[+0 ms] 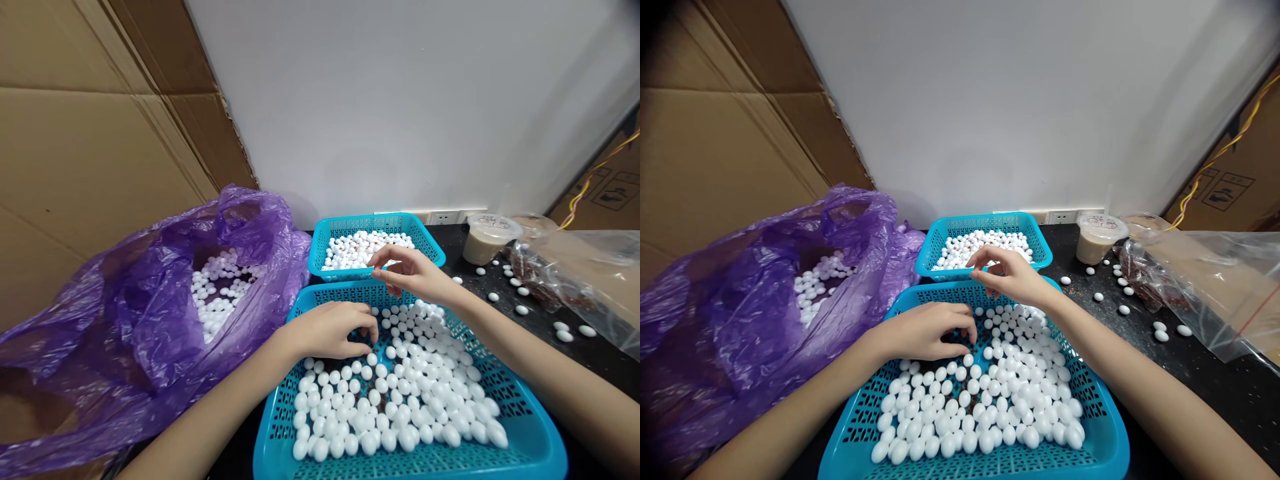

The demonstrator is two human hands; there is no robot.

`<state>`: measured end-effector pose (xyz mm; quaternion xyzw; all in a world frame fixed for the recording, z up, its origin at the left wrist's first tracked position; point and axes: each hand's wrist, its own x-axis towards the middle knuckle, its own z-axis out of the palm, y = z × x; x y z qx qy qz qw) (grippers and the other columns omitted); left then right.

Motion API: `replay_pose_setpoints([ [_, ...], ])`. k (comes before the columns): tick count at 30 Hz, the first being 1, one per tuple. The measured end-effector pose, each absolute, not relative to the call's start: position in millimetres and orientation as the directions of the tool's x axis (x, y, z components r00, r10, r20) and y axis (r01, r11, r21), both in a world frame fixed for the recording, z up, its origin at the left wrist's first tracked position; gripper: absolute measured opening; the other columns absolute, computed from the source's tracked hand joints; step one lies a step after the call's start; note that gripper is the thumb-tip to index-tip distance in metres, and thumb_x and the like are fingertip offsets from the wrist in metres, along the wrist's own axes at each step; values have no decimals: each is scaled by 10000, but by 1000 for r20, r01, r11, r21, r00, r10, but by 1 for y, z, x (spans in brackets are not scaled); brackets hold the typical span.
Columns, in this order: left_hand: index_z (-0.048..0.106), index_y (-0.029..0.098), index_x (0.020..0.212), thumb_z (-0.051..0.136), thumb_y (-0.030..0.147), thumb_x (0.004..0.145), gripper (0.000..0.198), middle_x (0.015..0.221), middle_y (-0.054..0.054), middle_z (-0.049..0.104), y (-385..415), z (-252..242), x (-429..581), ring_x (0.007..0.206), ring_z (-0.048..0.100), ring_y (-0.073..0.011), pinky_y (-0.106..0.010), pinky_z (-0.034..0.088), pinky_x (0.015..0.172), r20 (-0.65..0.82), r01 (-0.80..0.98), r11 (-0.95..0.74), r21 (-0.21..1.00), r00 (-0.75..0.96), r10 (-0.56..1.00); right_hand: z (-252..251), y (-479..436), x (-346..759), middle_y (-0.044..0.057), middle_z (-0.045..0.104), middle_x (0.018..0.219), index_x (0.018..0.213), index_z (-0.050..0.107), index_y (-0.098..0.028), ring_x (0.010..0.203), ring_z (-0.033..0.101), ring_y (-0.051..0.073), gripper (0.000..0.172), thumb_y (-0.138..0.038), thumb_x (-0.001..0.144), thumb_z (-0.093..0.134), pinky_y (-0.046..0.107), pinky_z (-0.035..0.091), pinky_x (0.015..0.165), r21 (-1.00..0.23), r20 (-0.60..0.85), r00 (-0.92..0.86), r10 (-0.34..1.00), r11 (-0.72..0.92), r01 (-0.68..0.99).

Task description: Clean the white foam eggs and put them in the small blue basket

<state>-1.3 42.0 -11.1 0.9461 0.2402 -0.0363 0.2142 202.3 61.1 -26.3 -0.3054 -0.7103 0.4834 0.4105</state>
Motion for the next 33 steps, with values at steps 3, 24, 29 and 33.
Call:
replay_pose_setpoints([
  [3, 638, 251, 903, 595, 226, 812, 104, 907, 20, 585, 41, -12, -2, 793, 572, -130, -224, 393, 664, -190, 459, -793, 401, 888, 418, -26, 61, 202, 5, 540, 858, 946, 543, -198, 538, 548, 63, 143, -292, 844, 579, 188, 442, 424, -939, 282, -479, 831, 340, 38],
  [24, 605, 220, 899, 502, 263, 882, 113, 940, 6, 576, 38, -10, 2, 805, 561, -131, -226, 415, 684, -255, 501, -760, 414, 865, 432, -24, 59, 201, 2, 539, 820, 935, 545, -197, 553, 551, 75, 169, -325, 833, 587, 202, 429, 436, -940, 244, -503, 829, 330, 87],
  [29, 593, 188, 892, 470, 255, 883, 141, 916, -15, 591, 38, -11, 2, 794, 565, -140, -241, 423, 690, -250, 541, -727, 423, 841, 480, -23, 58, 201, 1, 538, 810, 931, 538, -195, 550, 547, 75, 185, -345, 832, 586, 205, 425, 438, -942, 230, -507, 831, 320, 96],
  [33, 595, 186, 881, 464, 233, 878, 139, 901, -13, 591, 39, -13, 1, 775, 567, -142, -247, 412, 664, -223, 550, -747, 374, 835, 503, -22, 58, 201, 4, 533, 813, 928, 535, -198, 560, 545, 78, 189, -355, 833, 581, 209, 426, 447, -941, 222, -513, 829, 319, 109],
])
